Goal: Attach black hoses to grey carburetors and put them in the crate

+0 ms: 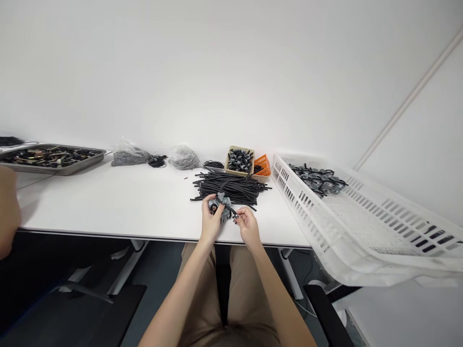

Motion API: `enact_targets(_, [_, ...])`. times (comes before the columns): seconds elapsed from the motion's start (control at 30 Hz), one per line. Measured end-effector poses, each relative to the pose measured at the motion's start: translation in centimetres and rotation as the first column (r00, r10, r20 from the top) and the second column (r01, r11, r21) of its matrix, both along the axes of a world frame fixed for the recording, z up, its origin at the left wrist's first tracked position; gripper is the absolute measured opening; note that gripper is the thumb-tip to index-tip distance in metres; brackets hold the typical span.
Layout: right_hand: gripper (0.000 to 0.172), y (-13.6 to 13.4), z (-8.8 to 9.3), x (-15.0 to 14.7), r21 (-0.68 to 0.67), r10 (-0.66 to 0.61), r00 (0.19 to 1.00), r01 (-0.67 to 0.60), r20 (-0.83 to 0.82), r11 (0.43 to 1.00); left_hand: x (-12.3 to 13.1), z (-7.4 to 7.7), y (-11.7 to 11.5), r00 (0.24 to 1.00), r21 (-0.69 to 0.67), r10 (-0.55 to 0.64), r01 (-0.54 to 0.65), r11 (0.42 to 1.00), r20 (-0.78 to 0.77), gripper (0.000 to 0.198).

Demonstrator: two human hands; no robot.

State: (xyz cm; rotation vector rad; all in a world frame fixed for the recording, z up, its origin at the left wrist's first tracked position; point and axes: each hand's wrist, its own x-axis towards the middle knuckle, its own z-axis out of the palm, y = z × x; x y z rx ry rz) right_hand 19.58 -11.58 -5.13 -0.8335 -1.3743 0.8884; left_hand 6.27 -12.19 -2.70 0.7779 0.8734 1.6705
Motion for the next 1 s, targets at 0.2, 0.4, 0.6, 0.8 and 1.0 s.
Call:
enact_targets(0.2, [0.02, 0.6, -0.3, -0.2, -0.1, 0.106, 0.992, -0.113, -0.068, 0.989, 0.0, 0.0, 0.1, 0.961, 0.175, 0.21, -0.179, 0.968, -0.178, 0.033])
enact_targets(0.4, [0.014, 0.9, -0.6, -0.3, -0.093, -0.109, 0.99, 0.118, 0.093, 0.989, -0.1, -0.4, 0.3, 0.958, 0.148, 0.148, -0.114, 0.982, -0.247, 0.035])
enact_targets(0.6, [0.01, 0.7, -0.3, -0.7, -0.154, -0.174, 0.978, 0.191, 0.118, 0.97, -0.2, -0.7, 0.6, 0.941, 0.133, 0.134, -0.097, 0.986, -0.309, 0.038])
enact_targets(0.8, [0.039, 0.5, 0.2, -0.2, -0.129, -0.065, 0.997, 0.06, -0.038, 0.99, -0.4, 0.0, 0.5, 0.993, 0.059, 0.072, -0.067, 0.996, -0.092, 0.047])
enact_targets(1.0, [0.084, -0.7, 1.0, -0.1, -0.096, 0.192, 0.981, -0.19, 0.018, 0.977, -0.8, 1.2, -0.1, 0.975, -0.081, -0.008, 0.026, 0.996, 0.223, 0.046])
